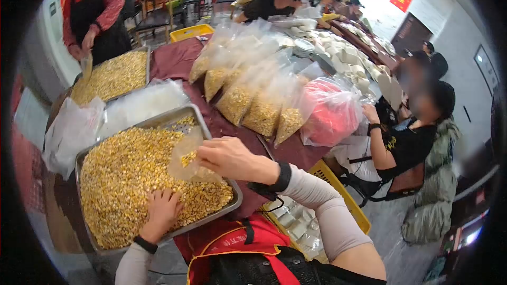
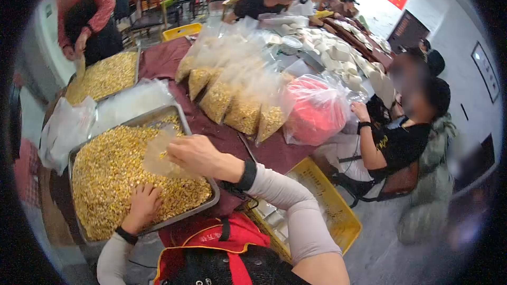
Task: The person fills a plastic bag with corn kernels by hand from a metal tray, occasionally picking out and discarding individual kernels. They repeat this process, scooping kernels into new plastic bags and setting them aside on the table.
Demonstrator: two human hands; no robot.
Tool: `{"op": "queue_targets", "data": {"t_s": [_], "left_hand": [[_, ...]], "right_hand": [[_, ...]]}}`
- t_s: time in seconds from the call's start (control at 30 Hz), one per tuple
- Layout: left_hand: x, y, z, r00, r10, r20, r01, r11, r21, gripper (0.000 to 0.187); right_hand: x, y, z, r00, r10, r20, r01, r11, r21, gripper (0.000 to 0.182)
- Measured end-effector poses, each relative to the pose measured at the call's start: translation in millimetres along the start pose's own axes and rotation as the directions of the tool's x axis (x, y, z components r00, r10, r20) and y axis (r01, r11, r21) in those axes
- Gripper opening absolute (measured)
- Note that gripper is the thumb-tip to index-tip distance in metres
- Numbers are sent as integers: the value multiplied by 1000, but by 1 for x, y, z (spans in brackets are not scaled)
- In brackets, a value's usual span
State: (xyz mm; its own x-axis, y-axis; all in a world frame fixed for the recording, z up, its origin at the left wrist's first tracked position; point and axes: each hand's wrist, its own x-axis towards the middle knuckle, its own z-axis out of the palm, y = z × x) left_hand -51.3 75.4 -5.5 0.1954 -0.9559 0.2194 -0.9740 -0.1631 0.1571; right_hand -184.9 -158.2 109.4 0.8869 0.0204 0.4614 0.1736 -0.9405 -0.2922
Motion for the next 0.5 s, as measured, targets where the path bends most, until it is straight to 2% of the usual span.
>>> {"op": "queue_targets", "data": {"t_s": [0.13,0.2,0.23,0.3,0.33,0.37,0.43,0.5], "left_hand": [[4,-3,12,998,-24,50,21,998,67,21],[5,-11,25,999,0,45,1,1000,-27,18],[5,-9,20,998,-24,50,25,1000,-18,18],[9,-4,9,998,18,65,-12,996,-91,16],[9,-5,10,987,-17,159,32,995,-94,15],[7,-8,13,986,-40,161,54,995,-85,15],[5,-11,12,999,50,-10,-50,997,-63,16],[0,-10,8,999,37,21,-37,999,-25,17]], "right_hand": [[-1,-1,-4,999,20,25,-21,999,33,18],[-2,-1,-3,999,12,40,-14,999,51,17],[-4,-1,-2,999,16,27,-18,998,66,17],[-5,-2,-3,1000,4,17,-6,995,95,16],[-6,-3,-4,1000,20,15,-22,995,99,15],[-6,-3,-5,999,36,12,-37,994,104,15],[-8,-2,-6,1000,16,6,-17,993,113,14],[-9,-3,-7,999,36,6,-37,996,82,14]]}}
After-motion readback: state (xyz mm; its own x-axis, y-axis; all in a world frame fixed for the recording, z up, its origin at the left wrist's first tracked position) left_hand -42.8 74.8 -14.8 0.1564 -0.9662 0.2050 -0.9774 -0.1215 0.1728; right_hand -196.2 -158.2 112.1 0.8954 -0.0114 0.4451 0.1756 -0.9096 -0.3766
